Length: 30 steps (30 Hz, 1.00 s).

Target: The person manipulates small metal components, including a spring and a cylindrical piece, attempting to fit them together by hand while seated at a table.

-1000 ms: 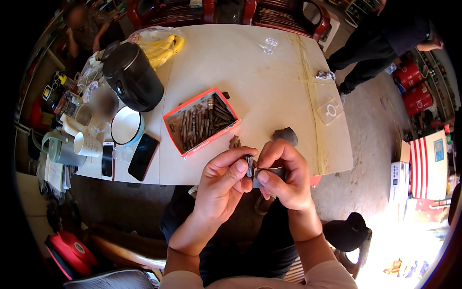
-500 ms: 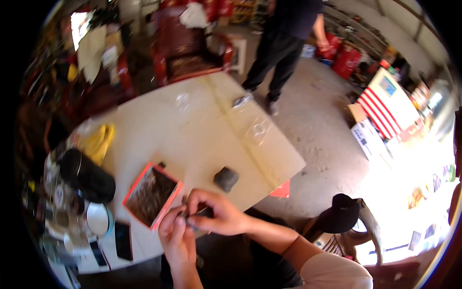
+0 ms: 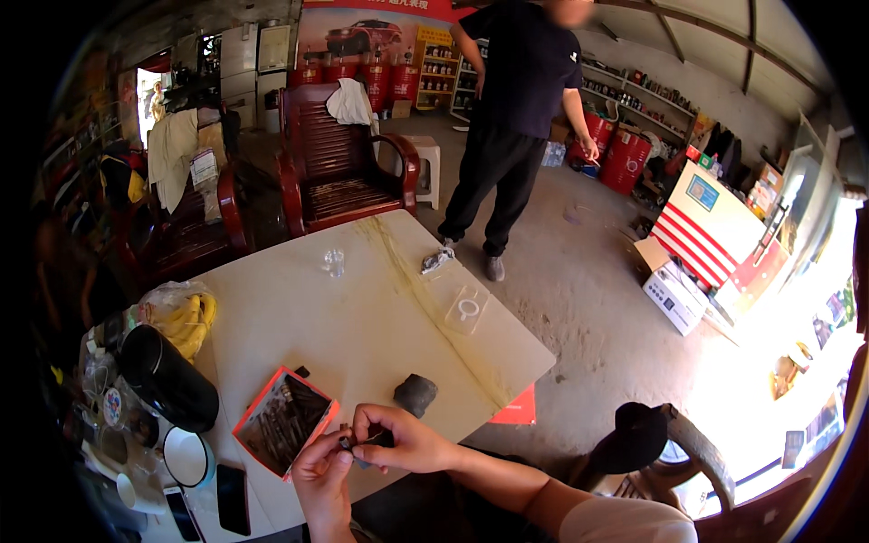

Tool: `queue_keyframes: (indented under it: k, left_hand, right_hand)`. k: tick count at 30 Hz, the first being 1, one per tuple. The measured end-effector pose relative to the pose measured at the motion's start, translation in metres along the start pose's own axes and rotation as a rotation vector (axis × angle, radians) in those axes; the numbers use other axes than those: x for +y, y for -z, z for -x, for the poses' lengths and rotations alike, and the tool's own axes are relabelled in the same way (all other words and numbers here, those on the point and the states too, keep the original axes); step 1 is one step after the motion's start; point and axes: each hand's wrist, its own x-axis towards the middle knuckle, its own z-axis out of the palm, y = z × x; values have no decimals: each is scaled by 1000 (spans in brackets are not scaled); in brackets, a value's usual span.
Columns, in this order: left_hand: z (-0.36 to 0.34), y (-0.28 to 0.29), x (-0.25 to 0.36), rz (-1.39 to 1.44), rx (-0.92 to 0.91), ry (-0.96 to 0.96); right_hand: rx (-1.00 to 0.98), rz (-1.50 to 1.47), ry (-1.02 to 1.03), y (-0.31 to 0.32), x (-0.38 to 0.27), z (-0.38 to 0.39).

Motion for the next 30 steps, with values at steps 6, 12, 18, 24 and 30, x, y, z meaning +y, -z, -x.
queue_keyframes:
  k: [6, 12, 18, 24, 30]
  left_hand:
    - [-6, 3, -18, 286, -13, 159]
    - [3, 19, -16, 341, 21, 134]
    - [-10, 3, -24, 440, -24, 243]
    - [-8, 6, -19, 404, -45, 237]
    - [-7, 2, -26, 377, -87, 181]
  right_hand:
    - [-28, -39, -73, 9, 3, -3]
    - [16, -121, 9, -11, 14, -13]
    - [127, -150, -89, 1, 19, -8]
    - [53, -172, -114, 0, 21, -15]
    - [91, -293, -69, 1, 19, -16]
